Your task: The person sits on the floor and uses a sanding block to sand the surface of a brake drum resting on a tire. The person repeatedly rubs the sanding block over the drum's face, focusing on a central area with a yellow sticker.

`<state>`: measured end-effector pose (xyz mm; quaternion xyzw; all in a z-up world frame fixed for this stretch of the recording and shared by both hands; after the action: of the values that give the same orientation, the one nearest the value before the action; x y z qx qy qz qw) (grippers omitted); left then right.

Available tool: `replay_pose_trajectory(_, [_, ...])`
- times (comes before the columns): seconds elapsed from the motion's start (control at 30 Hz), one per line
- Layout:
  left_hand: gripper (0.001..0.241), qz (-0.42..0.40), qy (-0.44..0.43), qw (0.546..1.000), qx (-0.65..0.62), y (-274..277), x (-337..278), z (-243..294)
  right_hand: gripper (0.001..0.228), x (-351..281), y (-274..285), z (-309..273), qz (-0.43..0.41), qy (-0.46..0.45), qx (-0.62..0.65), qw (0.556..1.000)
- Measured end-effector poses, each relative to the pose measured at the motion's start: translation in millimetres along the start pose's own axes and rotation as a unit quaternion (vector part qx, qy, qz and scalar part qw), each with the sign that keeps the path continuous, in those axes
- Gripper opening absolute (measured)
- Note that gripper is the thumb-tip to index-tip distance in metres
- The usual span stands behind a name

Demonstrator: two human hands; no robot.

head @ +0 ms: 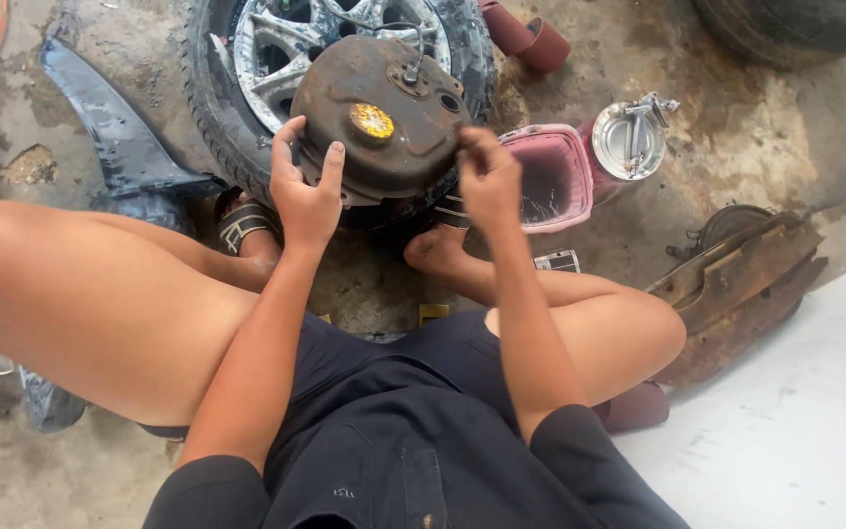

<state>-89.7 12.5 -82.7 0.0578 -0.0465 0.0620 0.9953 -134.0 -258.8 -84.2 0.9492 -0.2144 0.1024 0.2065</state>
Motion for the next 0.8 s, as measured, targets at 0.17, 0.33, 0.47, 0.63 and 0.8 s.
replay_pose_trajectory(0.17, [0.054, -0.010, 0.003, 1.000, 0.027, -0.2, -0.7, 15.7, 0.029, -39.6, -29.4, -13.8, -0.016, 0.179, 0.025, 0.983])
replay_pose_trajectory(0.33, [0.058, 0.004, -0.019, 0.999, 0.045, -6.1, -3.4, 15.1, 0.020, -30.4, -31.5, 5.5, 0.049, 0.183, 0.003, 0.982])
replay_pose_trajectory(0.47, [0.052, -0.018, 0.006, 0.999, 0.032, -6.5, -9.8, 16.3, 0.020, -48.6, -40.8, -21.5, 0.047, 0.210, 0.002, 0.977])
replay_pose_trajectory(0.63, [0.053, 0.003, 0.000, 0.998, 0.061, -6.0, -5.0, 6.4, 0.023, -46.8, -39.6, -9.1, 0.070, 0.187, -0.017, 0.980])
replay_pose_trajectory(0.8, [0.062, -0.059, -0.006, 0.993, 0.101, -0.7, -21.3, 36.5, 0.024, -28.2, -33.9, 13.6, 0.028, 0.079, 0.013, 0.996])
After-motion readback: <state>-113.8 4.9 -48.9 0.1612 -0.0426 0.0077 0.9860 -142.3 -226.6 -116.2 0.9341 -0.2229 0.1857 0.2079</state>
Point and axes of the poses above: each hand's wrist, its own x-axis towards the middle knuckle, its own y-axis out of the back of the hand, z = x × y, the point moved 5 cm from there along x, towards the middle knuckle, and after that the axes turned 3 degrees about y, right-handed, at the moved point
